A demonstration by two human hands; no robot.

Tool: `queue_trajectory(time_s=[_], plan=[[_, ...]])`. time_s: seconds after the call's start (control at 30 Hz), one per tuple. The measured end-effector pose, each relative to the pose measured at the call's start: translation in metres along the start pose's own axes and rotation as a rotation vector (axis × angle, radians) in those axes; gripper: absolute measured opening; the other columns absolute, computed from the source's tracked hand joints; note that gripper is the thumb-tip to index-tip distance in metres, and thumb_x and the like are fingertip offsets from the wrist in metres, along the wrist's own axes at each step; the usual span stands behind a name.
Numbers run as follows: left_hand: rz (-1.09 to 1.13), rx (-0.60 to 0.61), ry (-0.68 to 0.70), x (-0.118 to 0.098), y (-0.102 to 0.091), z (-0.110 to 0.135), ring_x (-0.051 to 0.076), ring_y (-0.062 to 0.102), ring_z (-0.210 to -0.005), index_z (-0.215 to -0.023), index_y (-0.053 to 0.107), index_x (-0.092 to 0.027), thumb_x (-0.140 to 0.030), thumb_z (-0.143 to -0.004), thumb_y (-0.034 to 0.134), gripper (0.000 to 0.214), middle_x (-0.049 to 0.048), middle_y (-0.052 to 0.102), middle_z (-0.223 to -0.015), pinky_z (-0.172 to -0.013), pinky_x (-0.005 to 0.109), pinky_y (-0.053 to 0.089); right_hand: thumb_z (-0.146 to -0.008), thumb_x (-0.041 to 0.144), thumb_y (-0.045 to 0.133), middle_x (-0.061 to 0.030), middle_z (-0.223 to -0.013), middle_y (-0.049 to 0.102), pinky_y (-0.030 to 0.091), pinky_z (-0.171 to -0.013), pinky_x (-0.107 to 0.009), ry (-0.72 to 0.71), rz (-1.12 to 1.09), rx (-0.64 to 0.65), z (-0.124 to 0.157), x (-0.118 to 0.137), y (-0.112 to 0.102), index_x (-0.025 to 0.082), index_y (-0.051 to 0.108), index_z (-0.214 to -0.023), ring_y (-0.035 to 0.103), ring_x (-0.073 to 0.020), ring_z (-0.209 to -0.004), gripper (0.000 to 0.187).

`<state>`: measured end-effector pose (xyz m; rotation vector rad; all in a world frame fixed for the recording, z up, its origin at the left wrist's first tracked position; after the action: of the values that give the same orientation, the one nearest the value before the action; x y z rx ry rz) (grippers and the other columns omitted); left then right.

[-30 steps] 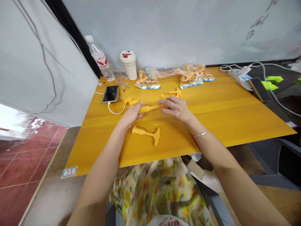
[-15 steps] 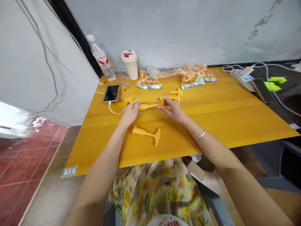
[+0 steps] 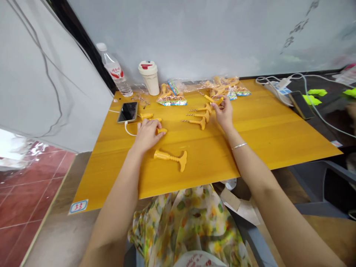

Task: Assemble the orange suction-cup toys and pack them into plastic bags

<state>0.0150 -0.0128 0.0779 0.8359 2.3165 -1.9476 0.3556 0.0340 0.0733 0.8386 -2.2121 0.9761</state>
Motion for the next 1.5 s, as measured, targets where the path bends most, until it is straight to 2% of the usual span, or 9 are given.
queue_trajectory(time_s=[0.2, 0.43, 0.6, 0.87, 1.07, 1.17, 1.33, 1.4, 1.5], plan=[[-0.046, -0.019, 0.045, 0.005, 0.003, 0.000, 0.036, 0.050, -0.117, -0.104, 0.061, -0.022, -0.032, -0.089, 0.053, 0.020, 0.0141, 0.064, -0.120, -0.097, 0.052, 0.039, -0.096, 0.054, 0.051, -0.0020, -0.078, 0.052, 0.053, -0.076, -0.040, 0.152, -0.014, -0.056, -0.007, -0.040, 0.000, 0.017, 0.055, -0.136, 0.057, -0.0216, -0.076, 0.054], [-0.047, -0.083, 0.007, 0.003, -0.001, 0.000, 0.037, 0.050, -0.121, -0.116, 0.059, -0.019, -0.027, -0.091, 0.046, 0.030, 0.0160, 0.060, -0.124, -0.097, 0.051, 0.040, -0.096, 0.057, 0.046, 0.0017, -0.069, 0.040, 0.049, -0.071, -0.037, 0.121, -0.036, 0.024, -0.008, -0.047, 0.009, 0.017, 0.059, -0.136, 0.048, -0.0193, -0.065, 0.058], [-0.042, -0.088, 0.004, 0.002, -0.001, 0.000, 0.036, 0.051, -0.123, -0.117, 0.059, -0.020, -0.028, -0.092, 0.045, 0.030, 0.0157, 0.061, -0.125, -0.098, 0.050, 0.040, -0.095, 0.048, 0.053, 0.0023, -0.066, 0.044, 0.051, -0.073, -0.037, 0.177, -0.047, 0.134, -0.007, -0.052, 0.018, 0.014, 0.061, -0.136, 0.051, -0.0183, -0.064, 0.055], [-0.013, -0.093, 0.020, 0.002, 0.002, 0.000, 0.036, 0.051, -0.123, -0.118, 0.060, -0.019, -0.027, -0.092, 0.046, 0.031, 0.0153, 0.063, -0.124, -0.099, 0.051, 0.039, -0.093, 0.047, 0.054, -0.0099, -0.091, 0.069, 0.052, -0.094, -0.045, 0.188, 0.012, 0.173, -0.007, -0.058, 0.022, 0.010, 0.064, -0.135, 0.066, -0.0256, -0.092, 0.056], [-0.002, -0.102, 0.019, 0.001, 0.001, 0.000, 0.037, 0.051, -0.122, -0.118, 0.061, -0.018, -0.027, -0.092, 0.045, 0.031, 0.0160, 0.063, -0.125, -0.098, 0.052, 0.040, -0.093, 0.042, 0.056, -0.0173, -0.107, 0.068, 0.052, -0.098, -0.046, 0.192, 0.155, 0.159, -0.008, -0.065, 0.024, 0.007, 0.063, -0.137, 0.066, -0.0258, -0.094, 0.056], [-0.002, -0.114, 0.024, 0.001, 0.000, 0.000, 0.037, 0.052, -0.121, -0.118, 0.061, -0.019, -0.027, -0.092, 0.045, 0.032, 0.0153, 0.064, -0.124, -0.098, 0.052, 0.040, -0.094, 0.043, 0.054, -0.0170, -0.111, 0.066, 0.051, -0.100, -0.047, 0.142, 0.213, 0.110, -0.009, -0.064, 0.021, 0.012, 0.064, -0.134, 0.065, -0.0255, -0.096, 0.052], [0.000, -0.147, 0.023, 0.001, -0.002, 0.000, 0.036, 0.052, -0.120, -0.118, 0.061, -0.019, -0.026, -0.092, 0.046, 0.031, 0.0147, 0.064, -0.123, -0.099, 0.051, 0.040, -0.098, 0.049, 0.049, -0.0141, -0.119, 0.065, 0.051, -0.099, -0.049, -0.060, 0.168, 0.049, -0.001, -0.018, 0.014, 0.023, 0.063, -0.134, 0.062, -0.0264, -0.106, 0.047], [0.000, -0.155, 0.015, 0.001, -0.003, 0.000, 0.036, 0.053, -0.120, -0.117, 0.061, -0.019, -0.025, -0.091, 0.047, 0.030, 0.0151, 0.064, -0.124, -0.099, 0.051, 0.040, -0.099, 0.049, 0.047, -0.0122, -0.114, 0.069, 0.052, -0.094, -0.044, -0.124, 0.054, 0.209, 0.014, 0.019, 0.021, 0.023, 0.066, -0.129, 0.064, -0.0241, -0.099, 0.044], [0.011, -0.176, 0.014, 0.002, -0.003, 0.000, 0.037, 0.053, -0.120, -0.117, 0.061, -0.018, -0.024, -0.091, 0.048, 0.030, 0.0162, 0.063, -0.124, -0.099, 0.052, 0.040, -0.097, 0.053, 0.054, -0.0093, -0.105, 0.073, 0.052, -0.087, -0.036, -0.283, -0.092, 0.731, 0.058, 0.082, 0.042, 0.020, 0.073, -0.111, 0.066, -0.0214, -0.093, 0.040]])
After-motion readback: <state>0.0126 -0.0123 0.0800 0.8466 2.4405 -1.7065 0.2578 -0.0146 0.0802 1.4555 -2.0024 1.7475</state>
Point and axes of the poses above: each hand's wrist, its own z-axis away from the middle knuckle, its own y-axis out of the palm, x = y × z, the point moved 4 cm from there along -z, towards the middle knuckle
